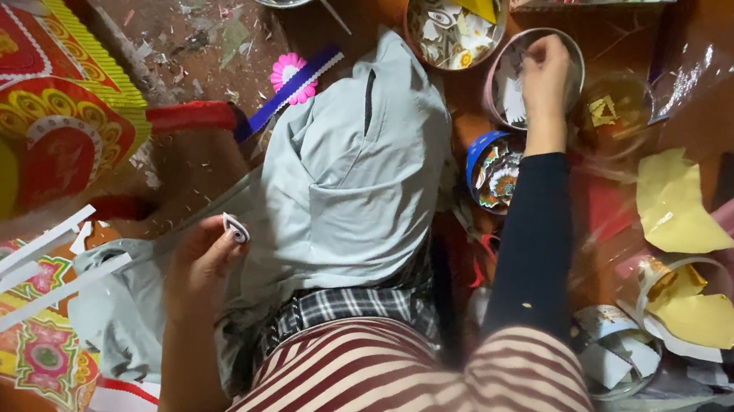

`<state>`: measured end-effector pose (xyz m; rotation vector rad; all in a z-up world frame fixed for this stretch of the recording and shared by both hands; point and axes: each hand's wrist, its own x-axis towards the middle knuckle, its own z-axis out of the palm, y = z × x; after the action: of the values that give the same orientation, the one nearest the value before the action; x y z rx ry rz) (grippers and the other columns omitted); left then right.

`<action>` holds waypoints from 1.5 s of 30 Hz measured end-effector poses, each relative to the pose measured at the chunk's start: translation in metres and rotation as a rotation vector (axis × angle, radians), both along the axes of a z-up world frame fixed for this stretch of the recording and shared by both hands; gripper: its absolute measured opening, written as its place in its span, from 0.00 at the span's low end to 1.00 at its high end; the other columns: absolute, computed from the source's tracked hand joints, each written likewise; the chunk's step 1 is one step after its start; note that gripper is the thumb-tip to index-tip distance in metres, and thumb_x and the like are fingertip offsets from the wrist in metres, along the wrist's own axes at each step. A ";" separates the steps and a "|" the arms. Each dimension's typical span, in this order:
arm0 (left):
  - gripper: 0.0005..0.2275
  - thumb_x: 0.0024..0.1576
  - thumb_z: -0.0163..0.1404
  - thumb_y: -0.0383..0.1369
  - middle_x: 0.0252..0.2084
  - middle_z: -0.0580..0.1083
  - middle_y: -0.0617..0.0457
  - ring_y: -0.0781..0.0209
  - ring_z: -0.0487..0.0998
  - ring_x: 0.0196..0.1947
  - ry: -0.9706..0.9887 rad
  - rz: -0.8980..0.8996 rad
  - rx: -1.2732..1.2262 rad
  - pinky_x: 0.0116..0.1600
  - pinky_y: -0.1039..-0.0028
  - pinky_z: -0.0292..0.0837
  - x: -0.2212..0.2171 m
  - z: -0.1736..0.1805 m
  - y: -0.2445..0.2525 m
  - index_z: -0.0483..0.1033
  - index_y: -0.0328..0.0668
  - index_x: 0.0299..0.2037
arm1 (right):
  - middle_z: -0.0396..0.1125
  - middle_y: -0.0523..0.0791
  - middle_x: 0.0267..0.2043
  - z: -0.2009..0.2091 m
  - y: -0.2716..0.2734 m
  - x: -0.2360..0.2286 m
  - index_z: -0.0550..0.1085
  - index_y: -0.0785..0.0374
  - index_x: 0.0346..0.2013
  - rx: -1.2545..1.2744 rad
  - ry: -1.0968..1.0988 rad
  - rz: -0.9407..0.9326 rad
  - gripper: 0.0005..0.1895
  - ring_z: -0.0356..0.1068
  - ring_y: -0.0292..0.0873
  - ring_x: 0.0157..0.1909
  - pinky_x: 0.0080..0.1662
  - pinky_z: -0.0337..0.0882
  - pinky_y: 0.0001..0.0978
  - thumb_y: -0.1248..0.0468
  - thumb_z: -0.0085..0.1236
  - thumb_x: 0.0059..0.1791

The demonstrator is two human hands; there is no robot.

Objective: Assembling and decorating traditional paper lanterns by gluing on various paper elements.

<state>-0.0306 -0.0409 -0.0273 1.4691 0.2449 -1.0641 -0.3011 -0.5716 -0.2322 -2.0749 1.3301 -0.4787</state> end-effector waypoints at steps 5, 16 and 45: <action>0.08 0.62 0.51 0.25 0.40 0.77 0.54 0.67 0.76 0.39 -0.150 -0.080 0.031 0.45 0.79 0.72 -0.002 -0.011 0.021 0.77 0.34 0.49 | 0.74 0.43 0.35 -0.003 -0.009 -0.017 0.79 0.63 0.41 -0.014 -0.055 -0.019 0.09 0.73 0.34 0.36 0.41 0.72 0.28 0.73 0.59 0.47; 0.06 0.62 0.55 0.28 0.38 0.78 0.53 0.65 0.78 0.38 -0.263 0.290 0.242 0.46 0.76 0.73 0.022 -0.025 0.127 0.78 0.33 0.44 | 0.70 0.41 0.42 0.073 0.014 0.004 0.72 0.64 0.48 0.390 -0.646 -0.046 0.11 0.70 0.36 0.42 0.44 0.73 0.28 0.77 0.54 0.52; 0.12 0.55 0.61 0.22 0.36 0.75 0.54 0.69 0.77 0.34 -0.525 0.235 -0.302 0.38 0.77 0.78 0.015 0.063 0.034 0.69 0.35 0.43 | 0.72 0.45 0.44 0.322 0.367 0.241 0.63 0.63 0.66 0.940 -0.336 0.993 0.30 0.70 0.33 0.43 0.41 0.68 0.23 0.76 0.59 0.50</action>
<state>-0.0156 -0.0074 0.0359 1.3513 -0.1127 -0.4760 -0.0599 -0.2048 0.0903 -1.4645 0.1218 0.2188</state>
